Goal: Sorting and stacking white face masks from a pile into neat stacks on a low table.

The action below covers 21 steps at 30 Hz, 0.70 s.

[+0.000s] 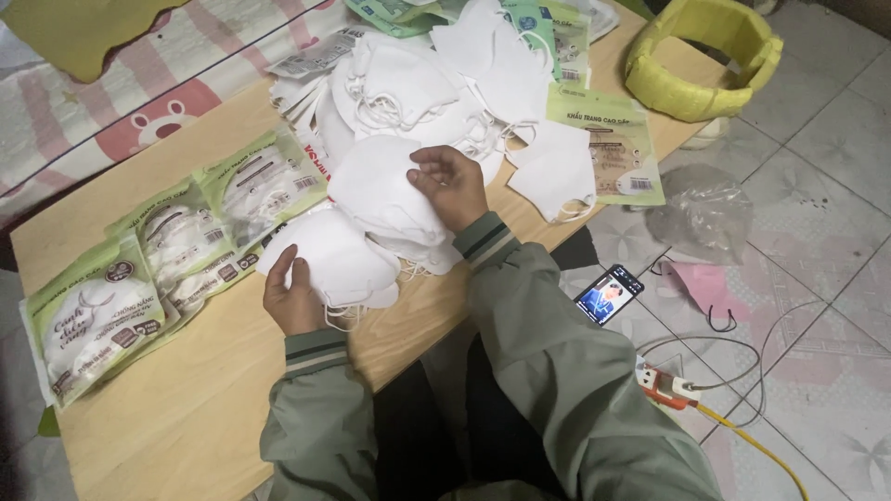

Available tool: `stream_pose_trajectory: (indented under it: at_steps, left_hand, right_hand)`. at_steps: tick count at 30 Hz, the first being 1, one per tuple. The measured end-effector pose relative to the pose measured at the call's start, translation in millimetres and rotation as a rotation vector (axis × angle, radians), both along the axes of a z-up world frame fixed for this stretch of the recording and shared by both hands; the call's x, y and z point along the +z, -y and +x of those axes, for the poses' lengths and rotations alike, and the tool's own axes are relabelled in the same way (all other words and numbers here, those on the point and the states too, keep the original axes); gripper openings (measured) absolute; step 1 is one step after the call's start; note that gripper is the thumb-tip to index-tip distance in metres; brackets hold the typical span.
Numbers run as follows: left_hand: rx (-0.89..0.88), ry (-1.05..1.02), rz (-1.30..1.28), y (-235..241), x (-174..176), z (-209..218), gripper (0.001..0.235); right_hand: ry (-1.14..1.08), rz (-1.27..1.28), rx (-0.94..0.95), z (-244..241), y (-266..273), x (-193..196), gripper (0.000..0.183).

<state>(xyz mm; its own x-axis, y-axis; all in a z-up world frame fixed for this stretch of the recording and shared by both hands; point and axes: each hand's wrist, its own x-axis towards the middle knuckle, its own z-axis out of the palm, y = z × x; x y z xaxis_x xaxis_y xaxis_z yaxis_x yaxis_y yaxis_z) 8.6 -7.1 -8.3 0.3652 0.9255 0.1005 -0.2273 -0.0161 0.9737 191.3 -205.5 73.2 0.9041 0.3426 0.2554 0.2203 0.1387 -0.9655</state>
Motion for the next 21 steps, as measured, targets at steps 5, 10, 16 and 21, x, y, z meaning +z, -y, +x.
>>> stream_pose_trajectory:
  at_steps: [5, 10, 16, 21]
  left_hand:
    - [-0.083, 0.024, -0.124, 15, 27, -2, 0.026]
    - [-0.133, 0.076, -0.278, 21, 32, -3, 0.062]
    - [-0.15, -0.007, -0.208, -16, -22, 5, 0.039]
    - [-0.138, -0.008, -0.225, -19, -18, 1, 0.038]
  right_hand:
    - [-0.232, 0.185, 0.148, -6, -19, -13, 0.031]
    - [-0.225, 0.108, 0.223, -27, -41, -36, 0.029]
    - [-0.041, -0.245, 0.155, -31, -36, -28, 0.018]
    - [-0.085, 0.096, 0.092, -28, -28, 3, 0.029]
